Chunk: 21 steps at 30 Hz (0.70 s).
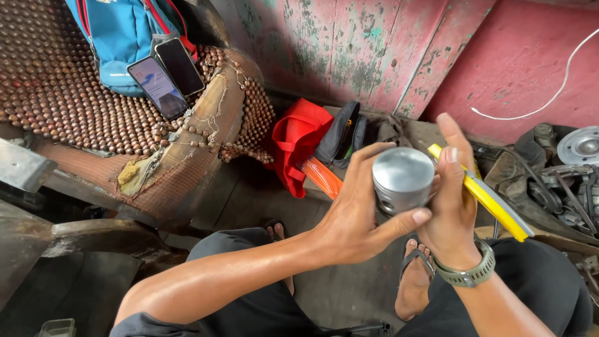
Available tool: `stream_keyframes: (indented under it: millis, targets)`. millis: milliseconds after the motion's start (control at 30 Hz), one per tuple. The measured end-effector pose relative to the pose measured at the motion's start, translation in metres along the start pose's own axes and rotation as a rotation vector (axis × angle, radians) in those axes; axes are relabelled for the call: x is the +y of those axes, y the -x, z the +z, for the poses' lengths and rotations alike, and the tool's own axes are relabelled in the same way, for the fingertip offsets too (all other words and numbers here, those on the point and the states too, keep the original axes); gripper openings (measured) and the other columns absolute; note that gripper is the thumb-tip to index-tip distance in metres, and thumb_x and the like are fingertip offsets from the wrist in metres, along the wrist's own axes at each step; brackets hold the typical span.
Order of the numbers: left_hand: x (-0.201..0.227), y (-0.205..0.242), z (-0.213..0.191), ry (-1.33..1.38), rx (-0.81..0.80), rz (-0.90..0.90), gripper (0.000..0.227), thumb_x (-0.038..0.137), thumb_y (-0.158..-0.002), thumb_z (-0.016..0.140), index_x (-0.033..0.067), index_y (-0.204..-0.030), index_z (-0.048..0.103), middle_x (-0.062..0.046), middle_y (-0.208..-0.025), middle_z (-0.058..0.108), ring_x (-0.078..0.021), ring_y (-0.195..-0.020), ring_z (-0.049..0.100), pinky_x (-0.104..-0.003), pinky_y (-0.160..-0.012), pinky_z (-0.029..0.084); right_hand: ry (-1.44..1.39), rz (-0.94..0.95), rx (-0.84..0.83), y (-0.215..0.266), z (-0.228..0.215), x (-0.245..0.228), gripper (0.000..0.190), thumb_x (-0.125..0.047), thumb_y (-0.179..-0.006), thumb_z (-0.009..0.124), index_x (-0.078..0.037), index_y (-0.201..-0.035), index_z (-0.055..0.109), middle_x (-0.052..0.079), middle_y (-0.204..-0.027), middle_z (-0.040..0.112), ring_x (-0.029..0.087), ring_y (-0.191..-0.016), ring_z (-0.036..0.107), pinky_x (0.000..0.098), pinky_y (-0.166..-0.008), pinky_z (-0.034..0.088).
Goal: The person holds a metal piston in their left hand and uses a yellow utility knife in their right hand to scrape the top surface and edges. The person rotates the piston to access different areas while scraping.
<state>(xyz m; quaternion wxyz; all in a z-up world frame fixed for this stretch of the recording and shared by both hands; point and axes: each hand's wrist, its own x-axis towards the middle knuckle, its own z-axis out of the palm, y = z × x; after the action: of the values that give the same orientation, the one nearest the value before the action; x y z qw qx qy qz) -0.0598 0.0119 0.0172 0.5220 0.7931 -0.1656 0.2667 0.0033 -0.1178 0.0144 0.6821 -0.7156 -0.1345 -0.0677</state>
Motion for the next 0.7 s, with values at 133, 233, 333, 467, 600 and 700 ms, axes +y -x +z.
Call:
stream_keyframes:
  millis: [133,233,333,467,600,700]
  targets:
    - [0.002,-0.006,-0.002,0.034,0.016,-0.071,0.059,0.042,-0.098,0.059,0.0040,-0.140,0.041,-0.019,-0.139,0.047,-0.0318,-0.136,0.047,-0.044,-0.117,0.043,-0.400,0.114,0.012,-0.018,-0.012,0.027,0.078,-0.052,-0.099,0.048,-0.016,-0.166,0.031,0.010,-0.090,0.065,0.015,-0.072,0.061,0.0264,-0.066,0.049]
    - [0.003,-0.008,-0.004,0.145,-0.013,-0.313,0.051,0.034,-0.091,0.067,0.0053,-0.131,0.052,-0.008,-0.116,0.058,-0.0185,-0.105,0.060,-0.034,-0.092,0.050,-0.467,0.027,0.037,-0.019,-0.022,0.028,0.075,-0.039,-0.097,0.051,-0.009,-0.164,0.037,-0.006,-0.082,0.041,0.009,-0.074,0.046,0.0271,-0.069,0.046]
    - [-0.004,-0.004,-0.001,0.329,-0.057,-0.471,0.052,0.029,-0.088,0.068,0.0047,-0.131,0.052,-0.003,-0.112,0.066,-0.0123,-0.101,0.061,-0.032,-0.089,0.052,-0.396,-0.027,0.001,-0.012,-0.031,0.029,0.061,-0.021,-0.098,0.044,0.004,-0.153,0.047,-0.002,-0.080,0.040,0.008,-0.074,0.043,0.0276,-0.072,0.043]
    - [-0.015,0.005,0.000,0.329,-0.065,-0.480,0.053,0.031,-0.087,0.067,0.0064,-0.131,0.051,-0.003,-0.112,0.062,-0.0134,-0.101,0.059,-0.032,-0.089,0.051,-0.382,-0.113,-0.113,-0.001,-0.037,0.041,0.040,-0.027,-0.095,0.056,-0.007,-0.129,0.052,0.007,-0.083,0.051,0.015,-0.079,0.054,0.0292,-0.072,0.047]
    - [-0.018,0.010,-0.001,0.366,-0.101,-0.513,0.051,0.033,-0.090,0.066,0.0067,-0.130,0.049,-0.003,-0.114,0.059,-0.0133,-0.103,0.057,-0.032,-0.090,0.048,-0.447,-0.176,-0.174,0.007,-0.035,0.040,0.023,-0.020,-0.095,0.063,-0.013,-0.109,0.047,0.016,-0.096,0.059,0.023,-0.080,0.063,0.0319,-0.074,0.052]
    - [-0.028,0.016,-0.001,0.424,-0.097,-0.510,0.046,0.030,-0.094,0.064,0.0069,-0.129,0.047,-0.003,-0.104,0.058,-0.0126,-0.093,0.057,-0.032,-0.084,0.049,-0.432,-0.160,-0.163,0.010,-0.035,0.039,0.021,-0.016,-0.094,0.064,-0.008,-0.107,0.050,0.018,-0.101,0.060,0.026,-0.084,0.069,0.0336,-0.079,0.059]
